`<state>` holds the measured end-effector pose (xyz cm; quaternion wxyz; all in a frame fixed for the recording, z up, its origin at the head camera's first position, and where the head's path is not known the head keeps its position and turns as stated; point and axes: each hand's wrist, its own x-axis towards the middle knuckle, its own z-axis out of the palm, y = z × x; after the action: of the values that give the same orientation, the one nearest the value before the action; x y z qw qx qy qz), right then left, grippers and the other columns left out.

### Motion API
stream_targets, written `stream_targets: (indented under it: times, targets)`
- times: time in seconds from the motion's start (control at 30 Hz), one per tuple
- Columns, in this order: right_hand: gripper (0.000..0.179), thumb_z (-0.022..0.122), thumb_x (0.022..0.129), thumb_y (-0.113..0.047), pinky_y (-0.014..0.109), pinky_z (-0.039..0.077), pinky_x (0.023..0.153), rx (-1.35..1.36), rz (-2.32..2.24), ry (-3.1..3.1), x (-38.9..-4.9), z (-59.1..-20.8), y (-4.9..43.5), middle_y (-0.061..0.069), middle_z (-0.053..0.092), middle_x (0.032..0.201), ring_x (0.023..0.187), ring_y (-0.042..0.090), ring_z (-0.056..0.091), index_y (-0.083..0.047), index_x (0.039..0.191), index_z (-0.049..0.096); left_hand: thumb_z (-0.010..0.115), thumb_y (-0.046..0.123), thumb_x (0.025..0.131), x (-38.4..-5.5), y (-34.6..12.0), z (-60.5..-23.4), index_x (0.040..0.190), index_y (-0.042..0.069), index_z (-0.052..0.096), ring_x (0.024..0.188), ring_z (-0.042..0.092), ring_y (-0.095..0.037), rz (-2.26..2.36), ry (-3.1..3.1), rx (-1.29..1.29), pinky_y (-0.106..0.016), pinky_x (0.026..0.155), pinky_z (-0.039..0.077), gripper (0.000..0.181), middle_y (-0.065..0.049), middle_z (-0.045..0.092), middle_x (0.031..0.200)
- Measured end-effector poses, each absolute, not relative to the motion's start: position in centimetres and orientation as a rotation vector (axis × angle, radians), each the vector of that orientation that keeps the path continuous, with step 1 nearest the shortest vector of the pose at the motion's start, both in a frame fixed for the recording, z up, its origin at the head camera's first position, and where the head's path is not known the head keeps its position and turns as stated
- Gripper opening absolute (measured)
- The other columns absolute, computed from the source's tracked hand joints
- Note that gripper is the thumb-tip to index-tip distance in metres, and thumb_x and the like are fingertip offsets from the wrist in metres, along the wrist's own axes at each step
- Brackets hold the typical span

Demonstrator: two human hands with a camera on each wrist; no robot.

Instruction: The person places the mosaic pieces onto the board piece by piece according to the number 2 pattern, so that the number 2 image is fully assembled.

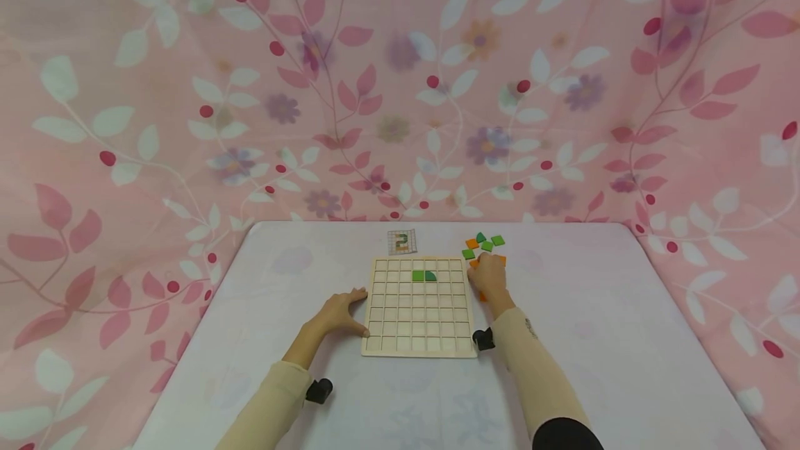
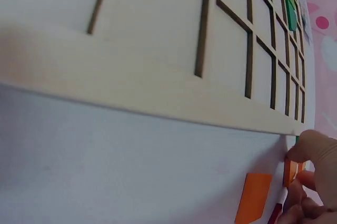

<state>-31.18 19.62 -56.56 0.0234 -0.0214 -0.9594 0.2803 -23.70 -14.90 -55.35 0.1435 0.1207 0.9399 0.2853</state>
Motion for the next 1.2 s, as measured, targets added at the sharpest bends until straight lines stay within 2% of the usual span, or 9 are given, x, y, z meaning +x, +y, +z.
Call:
stream_targets:
  times: [0.23, 0.43, 0.6, 0.77, 0.97, 1.2]
  targets:
    - [0.037, 0.066, 0.077, -0.009, 0.047, 0.053, 0.078, 0.091, 1.074, -2.821, -31.1, -56.7, 19.0, 0.028, 0.063, 0.100, 0.087, 0.037, 0.061, 0.014, 0.105, 0.061, 0.090, 0.027, 0.058, -23.7, -14.9, -55.2, 0.135, 0.003, 0.050, 0.134, 0.036, -0.034, 0.799, 2.723, 0.356, -0.050, 0.111, 0.029, 0.089, -0.010, 0.043, 0.144]
    - [0.032, 0.068, 0.079, -0.006, 0.037, 0.054, 0.068, 0.369, 1.261, -2.754, -30.8, -56.4, 14.2, 0.022, 0.063, 0.099, 0.079, 0.026, 0.060, 0.009, 0.108, 0.064, 0.090, 0.027, 0.058, -23.7, -15.1, -55.3, 0.134, 0.003, 0.051, 0.134, 0.036, -0.035, 0.800, 2.726, 0.361, -0.050, 0.110, 0.028, 0.089, -0.011, 0.043, 0.144]
    - [0.034, 0.068, 0.078, -0.003, 0.036, 0.055, 0.073, 0.658, 1.239, -2.793, -30.6, -56.2, 10.1, 0.020, 0.063, 0.099, 0.084, 0.027, 0.060, 0.009, 0.109, 0.064, 0.090, 0.026, 0.058, -23.5, -15.2, -55.2, 0.134, 0.003, 0.051, 0.134, 0.037, -0.035, 0.792, 2.735, 0.362, -0.051, 0.110, 0.029, 0.088, -0.012, 0.044, 0.143]
    - [0.034, 0.067, 0.077, -0.005, 0.032, 0.052, 0.075, 0.828, 1.023, -2.863, -30.5, -56.5, 8.2, 0.015, 0.063, 0.098, 0.085, 0.023, 0.056, 0.007, 0.109, 0.066, 0.089, 0.024, 0.059, -23.3, -15.0, -54.9, 0.134, 0.001, 0.050, 0.134, 0.035, -0.035, 0.824, 2.707, 0.359, -0.051, 0.110, 0.027, 0.088, -0.012, 0.043, 0.144]
    - [0.018, 0.067, 0.085, -0.004, 0.038, 0.051, 0.072, 0.994, 0.843, -2.746, -30.2, -56.7, 8.0, 0.015, 0.062, 0.092, 0.083, 0.027, 0.055, 0.005, 0.099, 0.071, 0.089, 0.024, 0.060, -23.3, -14.8, -54.9, 0.135, 0.001, 0.049, 0.135, 0.034, -0.035, 0.828, 2.698, 0.339, -0.050, 0.111, 0.027, 0.088, -0.012, 0.042, 0.144]
    - [0.019, 0.063, 0.090, -0.015, 0.045, 0.048, 0.083, 0.935, 0.649, -2.731, -29.9, -57.3, 8.2, 0.012, 0.062, 0.112, 0.098, 0.032, 0.054, -0.005, 0.103, 0.073, 0.089, 0.025, 0.059, -23.6, -14.8, -55.2, 0.135, 0.002, 0.050, 0.135, 0.034, -0.034, 0.816, 2.708, 0.345, -0.050, 0.111, 0.026, 0.089, -0.011, 0.042, 0.145]
